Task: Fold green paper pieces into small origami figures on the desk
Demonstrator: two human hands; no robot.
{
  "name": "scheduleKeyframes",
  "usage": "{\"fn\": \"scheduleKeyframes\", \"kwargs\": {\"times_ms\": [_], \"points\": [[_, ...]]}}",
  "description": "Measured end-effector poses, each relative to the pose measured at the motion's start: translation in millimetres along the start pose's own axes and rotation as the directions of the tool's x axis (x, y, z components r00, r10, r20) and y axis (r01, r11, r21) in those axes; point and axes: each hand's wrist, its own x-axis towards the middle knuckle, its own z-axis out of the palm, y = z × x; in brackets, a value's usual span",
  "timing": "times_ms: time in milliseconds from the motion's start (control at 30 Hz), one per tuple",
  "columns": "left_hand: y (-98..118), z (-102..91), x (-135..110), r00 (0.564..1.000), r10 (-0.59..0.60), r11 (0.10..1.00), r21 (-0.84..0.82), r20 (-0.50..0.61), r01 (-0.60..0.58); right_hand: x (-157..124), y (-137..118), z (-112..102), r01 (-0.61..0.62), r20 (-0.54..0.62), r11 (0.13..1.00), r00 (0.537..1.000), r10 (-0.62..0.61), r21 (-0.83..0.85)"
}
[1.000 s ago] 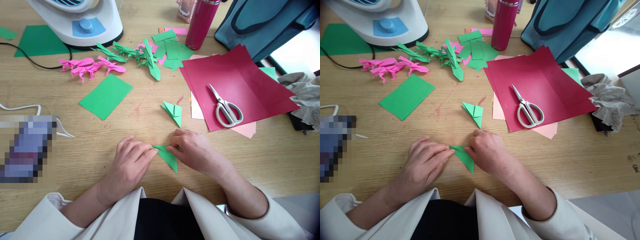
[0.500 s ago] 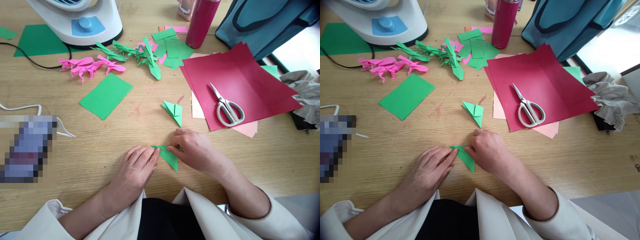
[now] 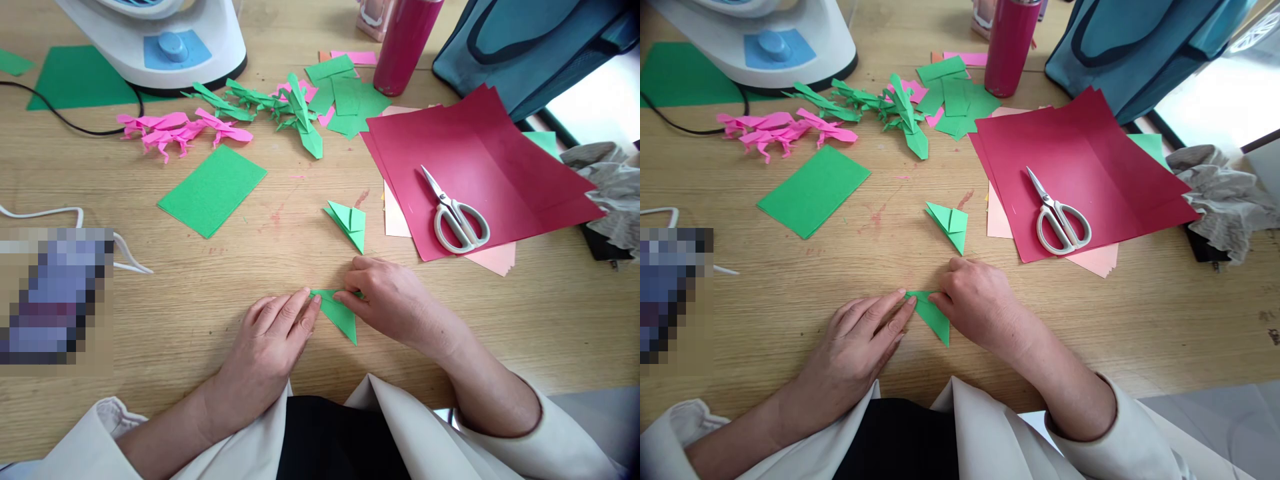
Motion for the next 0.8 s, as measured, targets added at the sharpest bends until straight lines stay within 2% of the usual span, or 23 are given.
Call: {"fn": "scheduleKeyframes", "kwargs": {"times_ms": [233,467,600,800], "points": [[1,-2.4,3,1.000,0.006,0.998,0.055,0.022,-0.007,0,-1,-1,-0.003,-0.007,1.000,1.000,0.003,0.000],[5,-9.8,8,1.000,0.005,0.990,0.143,0.024,-0.009,-3,8,-1,0.067,-0.011,0.998,0.998,-0.067,0.022],[6,-12.3,10,0.999,0.004,0.985,0.172,0.033,-0.010,-3,7,2,0.070,-0.059,0.998,0.996,-0.070,0.001],[7,-12.9,8,0.999,-0.002,0.982,0.191,0.049,-0.007,-3,2,1,0.053,-0.035,0.998,0.998,-0.054,-0.018]]}}
